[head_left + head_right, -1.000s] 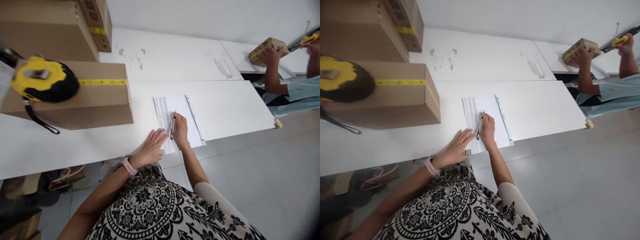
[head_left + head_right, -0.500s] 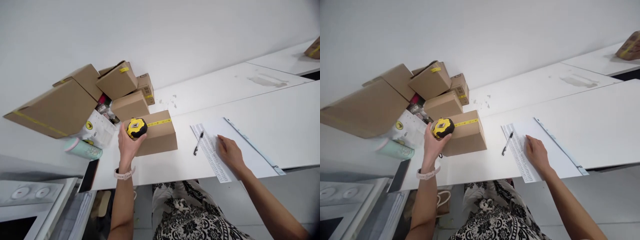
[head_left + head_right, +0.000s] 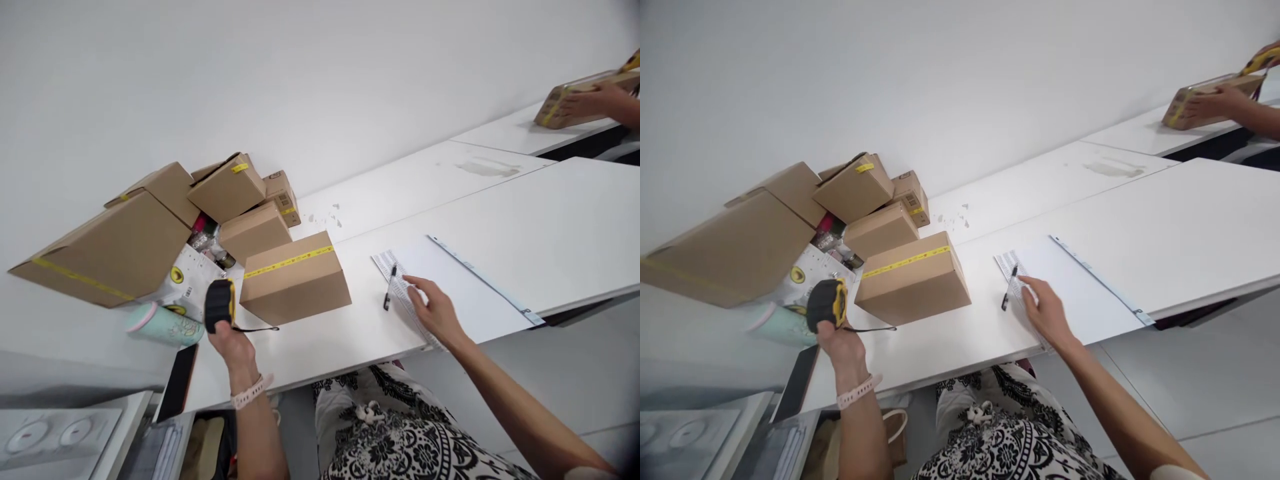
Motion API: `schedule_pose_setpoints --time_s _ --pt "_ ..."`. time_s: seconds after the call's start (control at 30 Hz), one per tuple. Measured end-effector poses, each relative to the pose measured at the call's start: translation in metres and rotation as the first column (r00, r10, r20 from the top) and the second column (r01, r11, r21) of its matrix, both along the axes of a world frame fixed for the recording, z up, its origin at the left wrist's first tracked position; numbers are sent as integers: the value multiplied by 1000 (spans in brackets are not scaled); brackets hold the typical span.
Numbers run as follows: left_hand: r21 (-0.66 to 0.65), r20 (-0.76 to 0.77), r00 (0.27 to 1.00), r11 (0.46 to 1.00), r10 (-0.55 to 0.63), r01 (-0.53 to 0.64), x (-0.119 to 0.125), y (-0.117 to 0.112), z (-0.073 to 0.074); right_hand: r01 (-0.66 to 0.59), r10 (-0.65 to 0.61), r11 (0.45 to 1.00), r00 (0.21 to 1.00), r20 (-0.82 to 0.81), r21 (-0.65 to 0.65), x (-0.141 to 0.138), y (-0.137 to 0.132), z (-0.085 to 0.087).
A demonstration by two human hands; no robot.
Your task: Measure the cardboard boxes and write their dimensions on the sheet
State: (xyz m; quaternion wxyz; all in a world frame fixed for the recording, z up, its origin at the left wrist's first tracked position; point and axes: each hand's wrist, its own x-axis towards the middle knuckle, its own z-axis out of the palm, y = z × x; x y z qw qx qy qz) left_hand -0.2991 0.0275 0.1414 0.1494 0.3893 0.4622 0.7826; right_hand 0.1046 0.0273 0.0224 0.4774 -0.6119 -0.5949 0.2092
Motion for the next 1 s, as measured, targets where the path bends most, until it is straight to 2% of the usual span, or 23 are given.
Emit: schedule_pose_setpoints --time_s 0.07,0.17,0.27,0.33,0.4,0.47,0.57,0.67,0.77,0.87,0.93,0.97,1.0 --pt "-25 97 995 999 -29 31 -11 -9 -9 -161 146 984 973 -177 -73 -33 -1 9" --pt "-113 229 968 985 -100 128 -21 -14 -26 -368 309 923 883 -354 -112 -77 7 13" --pt "-157 309 937 962 -165 221 -24 -18 -38 -479 397 872 810 -431 -97 -102 12 16" --pt "-156 336 920 952 -199 263 -22 -22 -38 -495 423 867 796 -434 -64 -105 9 25" --pt "-133 347 908 947 -233 293 -17 -30 -28 -447 409 894 823 -393 -6 -98 1 41" --pt "-77 318 910 950 -264 302 -9 -38 -12 -360 363 930 874 -323 69 -88 -8 62" --pt "36 195 950 970 -244 241 5 -43 11 -236 265 961 936 -231 147 -76 -16 88" --pt "60 136 969 978 -205 198 17 -40 19 -158 172 984 960 -220 81 -71 -12 94" --pt "1 199 948 967 -250 255 25 -37 19 -127 120 992 966 -230 -16 -68 -5 91" --pt "-25 251 928 957 -275 290 33 -46 29 -32 50 994 983 -174 104 -67 -7 101" --pt "-8 212 937 958 -277 285 41 -59 42 -45 80 976 984 -161 212 -71 -14 117" --pt "-9 182 942 957 -282 289 45 -67 49 -115 156 968 972 -177 222 -75 -19 126" --pt "-25 156 942 952 -298 305 49 -76 54 -237 277 952 937 -211 196 -79 -25 134"
